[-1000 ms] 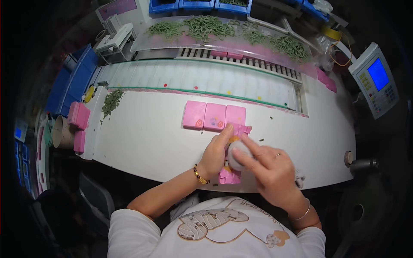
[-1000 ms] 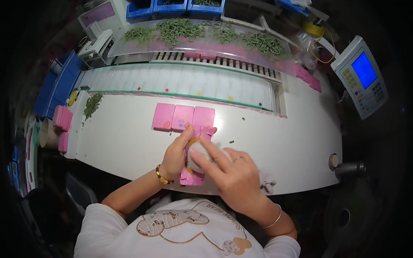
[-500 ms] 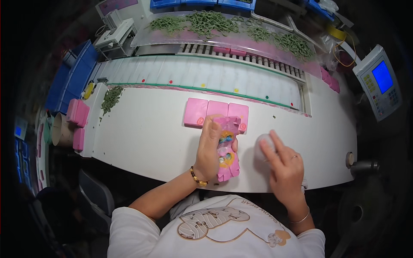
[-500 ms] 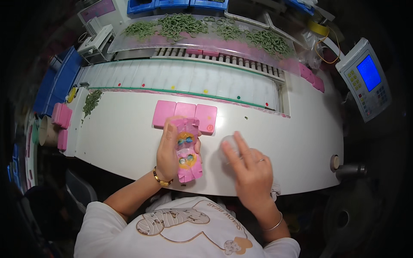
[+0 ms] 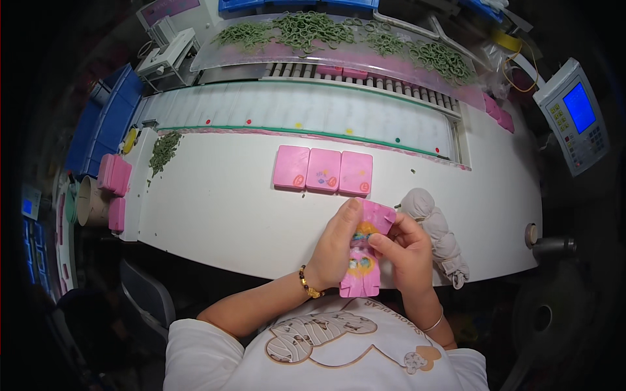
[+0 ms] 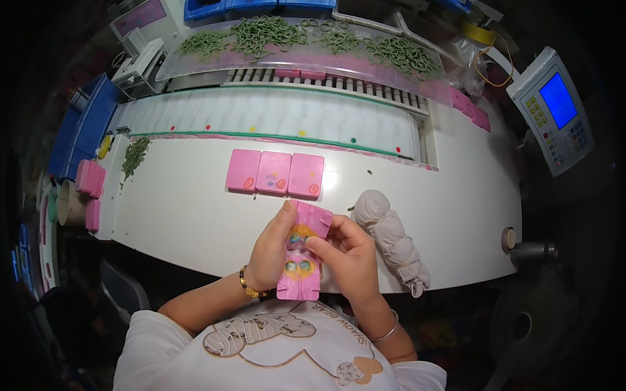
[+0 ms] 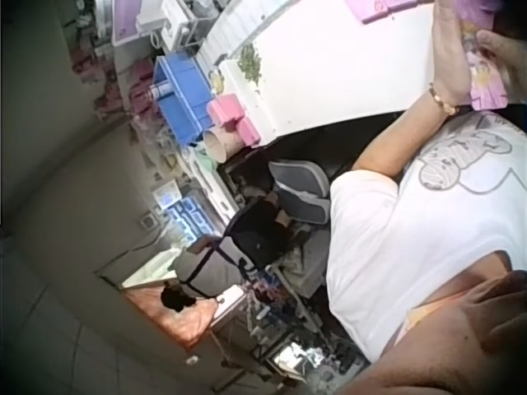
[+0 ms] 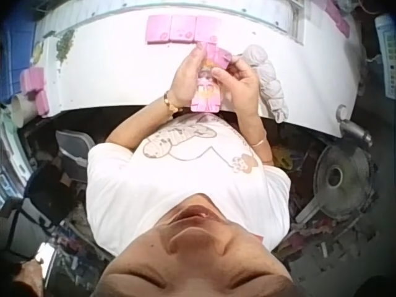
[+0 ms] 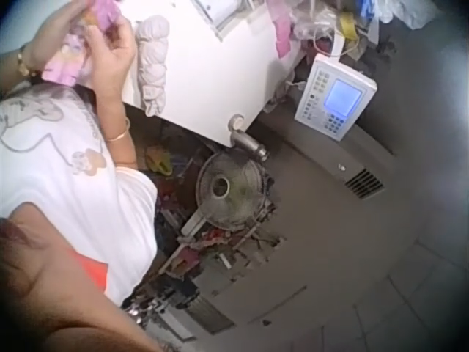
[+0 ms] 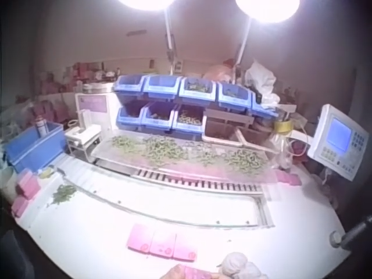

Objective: Assembling components and dried herbs into pink rectangular containers at a production workstation.

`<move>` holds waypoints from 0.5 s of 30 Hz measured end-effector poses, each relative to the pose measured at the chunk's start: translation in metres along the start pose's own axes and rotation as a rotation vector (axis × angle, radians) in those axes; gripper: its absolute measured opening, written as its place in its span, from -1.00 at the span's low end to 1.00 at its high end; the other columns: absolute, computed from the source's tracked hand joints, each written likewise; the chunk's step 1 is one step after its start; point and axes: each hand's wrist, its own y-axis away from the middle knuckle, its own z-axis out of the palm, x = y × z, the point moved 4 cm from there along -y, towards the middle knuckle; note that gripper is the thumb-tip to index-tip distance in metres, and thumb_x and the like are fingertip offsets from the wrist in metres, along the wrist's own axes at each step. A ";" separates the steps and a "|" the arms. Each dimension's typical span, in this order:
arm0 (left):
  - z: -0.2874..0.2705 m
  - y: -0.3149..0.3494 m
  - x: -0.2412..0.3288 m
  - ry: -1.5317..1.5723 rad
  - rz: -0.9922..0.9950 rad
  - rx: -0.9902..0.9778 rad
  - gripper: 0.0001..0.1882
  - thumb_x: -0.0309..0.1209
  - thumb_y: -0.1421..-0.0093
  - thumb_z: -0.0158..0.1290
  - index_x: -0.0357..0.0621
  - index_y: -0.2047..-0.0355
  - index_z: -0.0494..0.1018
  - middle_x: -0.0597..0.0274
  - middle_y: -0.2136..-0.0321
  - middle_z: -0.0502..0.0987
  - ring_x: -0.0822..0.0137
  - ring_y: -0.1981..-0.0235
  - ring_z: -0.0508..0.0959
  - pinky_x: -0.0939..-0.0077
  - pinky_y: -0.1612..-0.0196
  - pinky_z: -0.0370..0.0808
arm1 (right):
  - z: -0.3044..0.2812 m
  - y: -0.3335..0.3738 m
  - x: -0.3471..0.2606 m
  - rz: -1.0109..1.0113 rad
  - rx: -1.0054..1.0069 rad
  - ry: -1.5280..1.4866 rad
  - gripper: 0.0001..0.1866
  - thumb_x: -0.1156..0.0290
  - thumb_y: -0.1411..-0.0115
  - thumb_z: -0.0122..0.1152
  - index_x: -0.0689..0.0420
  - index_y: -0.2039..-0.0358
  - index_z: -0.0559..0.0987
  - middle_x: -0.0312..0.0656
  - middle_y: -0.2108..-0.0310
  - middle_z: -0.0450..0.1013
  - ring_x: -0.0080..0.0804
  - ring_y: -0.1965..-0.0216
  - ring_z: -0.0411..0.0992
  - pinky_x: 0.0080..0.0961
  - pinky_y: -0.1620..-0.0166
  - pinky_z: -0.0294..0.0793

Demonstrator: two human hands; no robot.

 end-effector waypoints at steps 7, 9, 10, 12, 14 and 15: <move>0.010 0.004 0.002 0.035 -0.111 -0.050 -0.51 0.02 -0.43 -0.35 -0.16 0.10 0.32 0.26 0.31 0.44 0.54 0.32 0.44 0.63 0.23 0.44 | -0.002 -0.002 -0.004 0.141 -0.071 -0.125 -0.68 0.60 -0.09 0.29 0.26 0.11 0.51 -0.27 0.27 0.51 -0.65 0.33 0.43 -0.68 0.27 0.43; 0.006 0.001 0.001 -0.089 0.041 0.042 -0.48 0.01 -0.43 -0.37 -0.20 0.06 0.34 0.15 0.26 0.49 0.44 0.32 0.52 0.54 0.27 0.49 | 0.009 0.000 -0.011 -0.024 -0.006 0.063 -0.64 0.58 -0.07 0.32 0.26 0.09 0.49 -0.29 0.25 0.50 -0.65 0.29 0.43 -0.65 0.20 0.43; 0.004 0.000 0.000 -0.088 0.042 0.045 -0.48 0.01 -0.43 -0.37 -0.20 0.06 0.34 0.15 0.26 0.49 0.44 0.32 0.52 0.54 0.27 0.49 | 0.009 0.000 -0.010 -0.022 -0.009 0.062 -0.64 0.58 -0.07 0.32 0.26 0.09 0.49 -0.29 0.25 0.50 -0.65 0.29 0.43 -0.65 0.20 0.43; 0.004 -0.003 0.000 -0.075 0.086 0.020 -0.54 -0.03 -0.44 -0.37 -0.16 0.04 0.30 0.17 0.23 0.46 0.46 0.26 0.49 0.56 0.22 0.46 | 0.006 0.003 -0.010 -0.124 -0.019 0.284 -0.59 0.57 -0.05 0.34 0.25 0.07 0.47 -0.30 0.23 0.49 -0.63 0.23 0.43 -0.60 0.10 0.42; 0.006 -0.001 -0.001 -0.097 0.091 0.016 -0.57 -0.04 -0.45 -0.37 -0.14 0.08 0.28 0.22 0.26 0.44 0.49 0.29 0.47 0.59 0.24 0.44 | 0.006 0.003 -0.007 -0.110 0.000 0.263 -0.59 0.57 -0.06 0.33 0.25 0.05 0.46 -0.30 0.23 0.49 -0.64 0.23 0.42 -0.60 0.10 0.42; 0.007 0.001 -0.001 -0.119 0.097 0.012 -0.59 -0.05 -0.45 -0.36 -0.12 0.12 0.27 0.26 0.29 0.42 0.51 0.32 0.44 0.61 0.25 0.41 | 0.006 0.003 -0.005 -0.097 0.017 0.243 -0.58 0.58 -0.07 0.32 0.25 0.04 0.45 -0.30 0.23 0.48 -0.64 0.23 0.42 -0.61 0.10 0.42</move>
